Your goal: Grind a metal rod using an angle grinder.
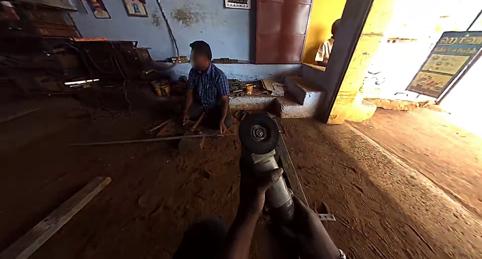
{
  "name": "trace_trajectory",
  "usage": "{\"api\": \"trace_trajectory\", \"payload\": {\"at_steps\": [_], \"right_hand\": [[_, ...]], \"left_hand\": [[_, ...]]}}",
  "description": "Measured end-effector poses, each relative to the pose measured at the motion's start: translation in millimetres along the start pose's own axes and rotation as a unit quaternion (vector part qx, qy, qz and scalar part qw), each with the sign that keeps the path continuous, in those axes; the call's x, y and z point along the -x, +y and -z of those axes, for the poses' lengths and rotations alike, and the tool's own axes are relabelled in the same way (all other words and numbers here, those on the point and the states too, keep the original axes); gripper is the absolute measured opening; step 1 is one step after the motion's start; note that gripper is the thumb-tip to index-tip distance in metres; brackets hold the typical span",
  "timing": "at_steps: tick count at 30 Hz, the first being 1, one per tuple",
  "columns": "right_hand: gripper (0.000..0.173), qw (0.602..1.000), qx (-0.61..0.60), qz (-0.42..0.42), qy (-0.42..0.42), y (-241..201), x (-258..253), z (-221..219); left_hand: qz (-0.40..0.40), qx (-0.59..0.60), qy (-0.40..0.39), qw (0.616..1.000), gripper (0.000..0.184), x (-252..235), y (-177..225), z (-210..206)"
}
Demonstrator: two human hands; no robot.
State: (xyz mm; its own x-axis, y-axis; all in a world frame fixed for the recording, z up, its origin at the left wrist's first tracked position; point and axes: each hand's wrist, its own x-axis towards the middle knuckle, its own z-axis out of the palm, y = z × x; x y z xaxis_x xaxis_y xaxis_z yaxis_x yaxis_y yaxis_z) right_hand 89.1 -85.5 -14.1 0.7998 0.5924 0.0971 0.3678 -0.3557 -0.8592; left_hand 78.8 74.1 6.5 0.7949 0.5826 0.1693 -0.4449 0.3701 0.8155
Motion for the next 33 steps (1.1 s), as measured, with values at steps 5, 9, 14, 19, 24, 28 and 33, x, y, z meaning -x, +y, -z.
{"api": "trace_trajectory", "payload": {"at_steps": [5, 9, 14, 19, 24, 28, 33], "right_hand": [[0.072, 0.968, 0.153, 0.155, 0.128, -29.5, -32.2, 40.2], [0.06, 0.882, 0.217, 0.339, 0.244, -89.3, -70.7, 55.2], [0.049, 0.829, 0.028, 0.53, 0.177, -146.6, -80.8, 73.8], [0.05, 0.83, 0.012, 0.544, 0.122, -167.7, -75.4, 73.4], [0.076, 0.784, 0.421, 0.427, 0.16, -123.3, -121.1, 33.5], [0.062, 0.722, 0.344, 0.574, 0.174, -100.8, -154.6, 68.3], [0.076, 0.839, 0.226, 0.439, 0.228, -97.0, -144.8, 65.5]], "left_hand": [[0.017, 0.051, 0.049, 0.997, 0.094, -6.7, 9.8, 1.8], [0.042, 0.092, 0.041, 0.994, 0.097, -5.0, 3.9, -4.5], [0.08, 0.11, -0.008, 0.991, 0.111, 1.6, -4.3, -14.8], [0.103, 0.074, -0.005, 0.992, 0.077, 8.4, -0.7, -21.7], [0.087, 0.086, -0.022, 0.992, 0.086, 8.1, -13.7, -22.5], [0.128, 0.111, -0.045, 0.984, 0.108, -3.5, -8.7, -17.8], [0.097, 0.107, -0.035, 0.989, 0.118, -8.7, -3.9, -15.1]]}}
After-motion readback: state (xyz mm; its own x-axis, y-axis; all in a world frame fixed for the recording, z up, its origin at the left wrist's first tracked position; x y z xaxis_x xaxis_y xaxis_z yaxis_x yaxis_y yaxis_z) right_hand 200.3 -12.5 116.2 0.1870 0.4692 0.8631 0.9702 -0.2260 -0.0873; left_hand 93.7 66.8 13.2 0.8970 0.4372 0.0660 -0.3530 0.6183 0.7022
